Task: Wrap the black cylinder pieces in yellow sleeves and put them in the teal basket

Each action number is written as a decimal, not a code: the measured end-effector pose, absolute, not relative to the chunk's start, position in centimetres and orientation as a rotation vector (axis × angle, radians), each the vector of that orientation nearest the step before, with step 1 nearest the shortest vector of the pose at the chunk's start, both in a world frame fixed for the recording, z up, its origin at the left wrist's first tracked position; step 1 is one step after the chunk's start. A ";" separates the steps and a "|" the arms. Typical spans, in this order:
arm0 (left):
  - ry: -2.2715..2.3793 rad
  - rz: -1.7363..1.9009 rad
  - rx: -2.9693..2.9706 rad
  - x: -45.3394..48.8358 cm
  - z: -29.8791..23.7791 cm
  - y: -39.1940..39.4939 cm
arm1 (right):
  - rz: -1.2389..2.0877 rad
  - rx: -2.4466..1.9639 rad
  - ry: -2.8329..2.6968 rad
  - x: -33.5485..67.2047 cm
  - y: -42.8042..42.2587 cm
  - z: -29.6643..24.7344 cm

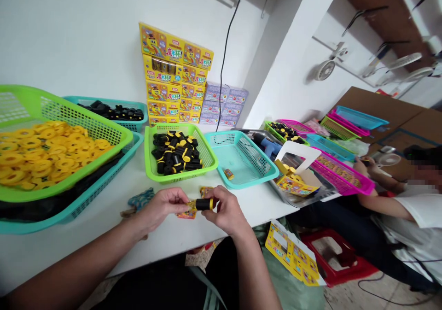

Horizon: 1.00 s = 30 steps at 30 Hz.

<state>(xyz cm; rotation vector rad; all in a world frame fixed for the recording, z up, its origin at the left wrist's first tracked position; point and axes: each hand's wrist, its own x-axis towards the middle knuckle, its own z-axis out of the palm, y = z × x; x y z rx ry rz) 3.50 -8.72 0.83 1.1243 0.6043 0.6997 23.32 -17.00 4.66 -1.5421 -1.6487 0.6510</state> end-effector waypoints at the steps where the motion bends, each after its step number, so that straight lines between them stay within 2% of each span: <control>1: 0.610 0.716 1.136 3.5 0.8 -8.7 | 0.669 -1.546 -1.636 23.4 -17.0 4.7; 20: 0.593 0.636 1.139 3.5 0.8 -9.0 | 0.729 -1.569 -1.605 22.9 -17.2 4.7; 30: 0.674 0.531 1.292 3.5 1.1 -9.1 | 0.973 -1.515 -1.535 22.3 -17.0 4.3</control>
